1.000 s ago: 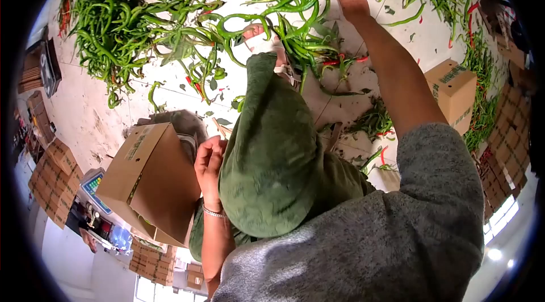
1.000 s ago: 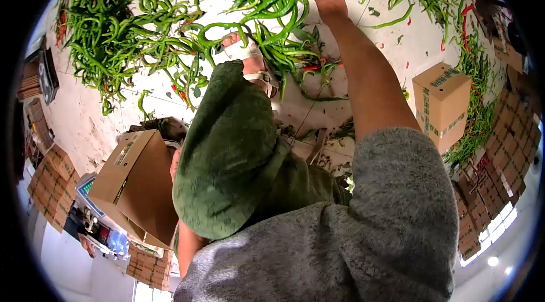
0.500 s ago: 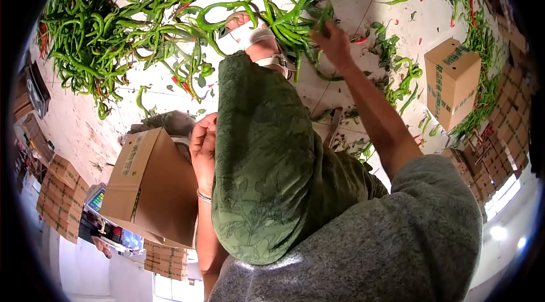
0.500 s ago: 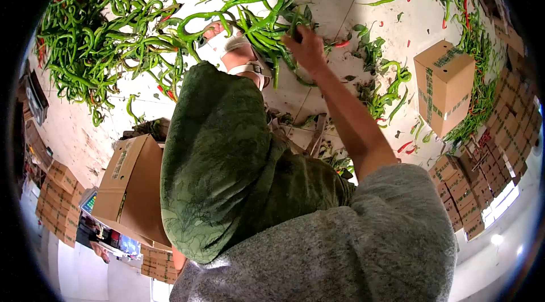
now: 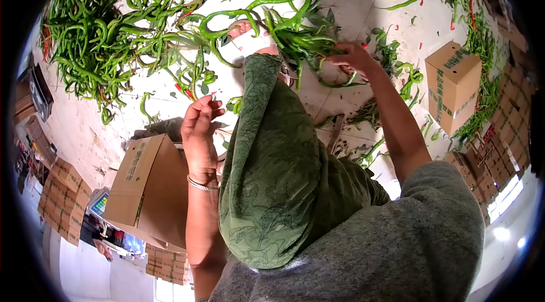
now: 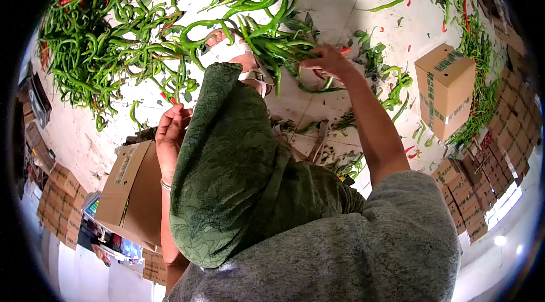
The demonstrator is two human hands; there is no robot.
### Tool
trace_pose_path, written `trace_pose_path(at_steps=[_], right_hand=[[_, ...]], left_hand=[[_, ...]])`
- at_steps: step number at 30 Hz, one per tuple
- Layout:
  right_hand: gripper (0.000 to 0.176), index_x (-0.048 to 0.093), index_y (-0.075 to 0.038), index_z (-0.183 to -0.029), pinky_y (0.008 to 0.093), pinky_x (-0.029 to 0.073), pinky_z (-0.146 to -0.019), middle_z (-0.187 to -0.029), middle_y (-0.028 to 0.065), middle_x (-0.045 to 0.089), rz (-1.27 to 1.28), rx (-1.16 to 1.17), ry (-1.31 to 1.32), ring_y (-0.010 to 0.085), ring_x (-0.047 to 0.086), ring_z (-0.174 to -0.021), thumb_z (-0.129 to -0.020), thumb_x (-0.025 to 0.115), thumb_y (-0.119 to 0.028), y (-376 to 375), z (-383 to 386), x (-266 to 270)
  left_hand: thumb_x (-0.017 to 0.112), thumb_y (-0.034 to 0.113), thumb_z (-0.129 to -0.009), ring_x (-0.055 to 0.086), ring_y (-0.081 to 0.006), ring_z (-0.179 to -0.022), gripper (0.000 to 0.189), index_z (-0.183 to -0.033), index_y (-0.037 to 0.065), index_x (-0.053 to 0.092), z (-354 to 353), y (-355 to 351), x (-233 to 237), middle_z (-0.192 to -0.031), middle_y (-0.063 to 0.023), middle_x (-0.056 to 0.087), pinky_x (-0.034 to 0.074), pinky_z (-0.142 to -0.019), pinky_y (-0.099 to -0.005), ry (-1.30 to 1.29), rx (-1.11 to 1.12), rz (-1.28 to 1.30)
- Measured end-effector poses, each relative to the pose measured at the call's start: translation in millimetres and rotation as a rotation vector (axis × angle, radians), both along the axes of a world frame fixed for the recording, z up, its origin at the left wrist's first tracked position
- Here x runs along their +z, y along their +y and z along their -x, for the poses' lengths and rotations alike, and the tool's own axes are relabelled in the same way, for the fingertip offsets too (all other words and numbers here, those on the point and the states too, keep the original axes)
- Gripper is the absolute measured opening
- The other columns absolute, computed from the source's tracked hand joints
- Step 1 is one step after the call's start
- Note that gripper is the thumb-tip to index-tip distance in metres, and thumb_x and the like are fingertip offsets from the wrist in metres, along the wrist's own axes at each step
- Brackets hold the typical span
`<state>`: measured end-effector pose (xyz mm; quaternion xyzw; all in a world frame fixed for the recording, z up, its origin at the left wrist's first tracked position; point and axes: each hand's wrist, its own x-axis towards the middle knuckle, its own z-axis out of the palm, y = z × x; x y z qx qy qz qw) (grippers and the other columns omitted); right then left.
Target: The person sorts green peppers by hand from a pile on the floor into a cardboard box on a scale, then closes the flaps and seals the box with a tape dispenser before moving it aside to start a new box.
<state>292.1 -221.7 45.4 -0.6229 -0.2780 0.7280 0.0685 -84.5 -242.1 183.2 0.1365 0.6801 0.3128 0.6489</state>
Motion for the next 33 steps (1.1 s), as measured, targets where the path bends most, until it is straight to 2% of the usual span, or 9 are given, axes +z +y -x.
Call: trace_pose_path(at_steps=[4, 7, 9, 13, 19, 25, 26, 31, 33], right_hand=[[0.024, 0.065, -0.001, -0.086, 0.0274, 0.031, -0.042, -0.061, 0.0006, 0.056, 0.167, 0.015, 0.177, 0.0067, 0.042, -0.043, -0.080, 0.069, -0.024, -15.9, -39.4, 10.1], [0.031, 0.066, 0.000, -0.088, 0.0287, 0.035, -0.045, -0.060, 0.0023, 0.056, 0.120, 0.207, -0.098, 0.0108, 0.046, -0.046, -0.078, 0.070, -0.029, -28.9, -46.5, -0.2], [0.038, 0.066, 0.001, -0.090, 0.0291, 0.039, -0.050, -0.058, 0.0035, 0.057, -0.340, 0.203, -0.554, 0.0120, 0.049, -0.051, -0.078, 0.069, -0.034, -30.8, -43.6, -20.6], [0.037, 0.067, -0.002, -0.088, 0.0327, 0.041, -0.056, -0.060, 0.0036, 0.055, -0.417, -0.409, -0.571, 0.0122, 0.049, -0.059, -0.078, 0.066, -0.038, 41.6, 12.3, -18.4], [0.052, 0.054, -0.011, -0.114, 0.0399, 0.046, -0.083, -0.107, 0.0155, 0.058, -0.511, -0.259, -1.041, 0.0308, 0.055, -0.103, -0.069, 0.072, -0.033, 127.9, 62.2, -106.3], [0.053, 0.051, -0.011, -0.114, 0.0430, 0.046, -0.084, -0.105, 0.0134, 0.060, -0.355, -0.107, -0.870, 0.0330, 0.054, -0.104, -0.067, 0.071, -0.024, 146.8, 54.2, -65.3], [0.049, 0.053, -0.007, -0.109, 0.0393, 0.049, -0.073, -0.094, 0.0120, 0.062, -0.558, -0.168, -0.914, 0.0284, 0.061, -0.087, -0.065, 0.070, -0.017, 140.9, 50.0, -68.9], [0.037, 0.056, 0.001, -0.099, 0.0295, 0.047, -0.057, -0.082, 0.0079, 0.060, -0.621, -0.546, -0.114, 0.0154, 0.058, -0.061, -0.066, 0.068, -0.010, 138.5, 45.9, 3.7], [0.030, 0.058, 0.000, -0.100, 0.0285, 0.045, -0.060, -0.076, 0.0041, 0.060, -0.606, -0.299, -0.394, 0.0140, 0.057, -0.064, -0.073, 0.066, -0.009, 135.6, 33.9, -3.3]], left_hand=[[0.053, 0.019, -0.092, 0.058, -0.0114, -0.085, 0.021, -0.108, 0.007, 0.058, -5.1, 22.6, -5.0, -0.096, -0.0033, 0.063, 0.039, -0.071, -0.0222, -0.008, -0.047, -0.016], [0.053, 0.019, -0.091, 0.058, -0.0110, -0.084, 0.022, -0.108, 0.007, 0.058, -10.9, 27.7, -7.1, -0.095, -0.0033, 0.064, 0.039, -0.071, -0.0225, -0.061, -0.052, -0.048], [0.054, 0.019, -0.091, 0.058, -0.0114, -0.084, 0.022, -0.108, 0.007, 0.058, -15.4, 28.9, -6.7, -0.094, -0.0034, 0.064, 0.039, -0.070, -0.0225, -0.055, -0.052, -0.034], [0.053, 0.017, -0.091, 0.058, -0.0111, -0.082, 0.019, -0.107, 0.007, 0.058, -22.1, 28.9, -13.0, -0.094, -0.0035, 0.064, 0.040, -0.069, -0.0224, -0.039, -0.070, 0.026], [0.052, 0.017, -0.091, 0.058, -0.0100, -0.084, 0.019, -0.106, 0.008, 0.058, -30.3, 36.9, -12.0, -0.094, -0.0025, 0.064, 0.039, -0.070, -0.0221, -0.133, -0.016, -0.014], [0.052, 0.017, -0.092, 0.058, -0.0101, -0.082, 0.018, -0.105, 0.008, 0.058, -26.0, 32.2, -16.1, -0.094, -0.0029, 0.064, 0.040, -0.069, -0.0221, -0.138, 0.000, 0.019], [0.052, 0.017, -0.092, 0.058, -0.0103, -0.082, 0.017, -0.105, 0.008, 0.058, -24.4, 32.5, -15.5, -0.094, -0.0030, 0.064, 0.040, -0.069, -0.0224, -0.099, -0.022, 0.034], [0.051, 0.016, -0.091, 0.061, -0.0118, -0.083, 0.018, -0.106, 0.009, 0.059, -23.7, 37.6, -18.3, -0.094, -0.0029, 0.065, 0.042, -0.067, -0.0222, -0.092, -0.002, 0.060], [0.051, 0.016, -0.091, 0.061, -0.0119, -0.083, 0.018, -0.106, 0.009, 0.059, -27.9, 44.8, -18.6, -0.094, -0.0029, 0.065, 0.042, -0.068, -0.0226, -0.118, -0.002, 0.035]])
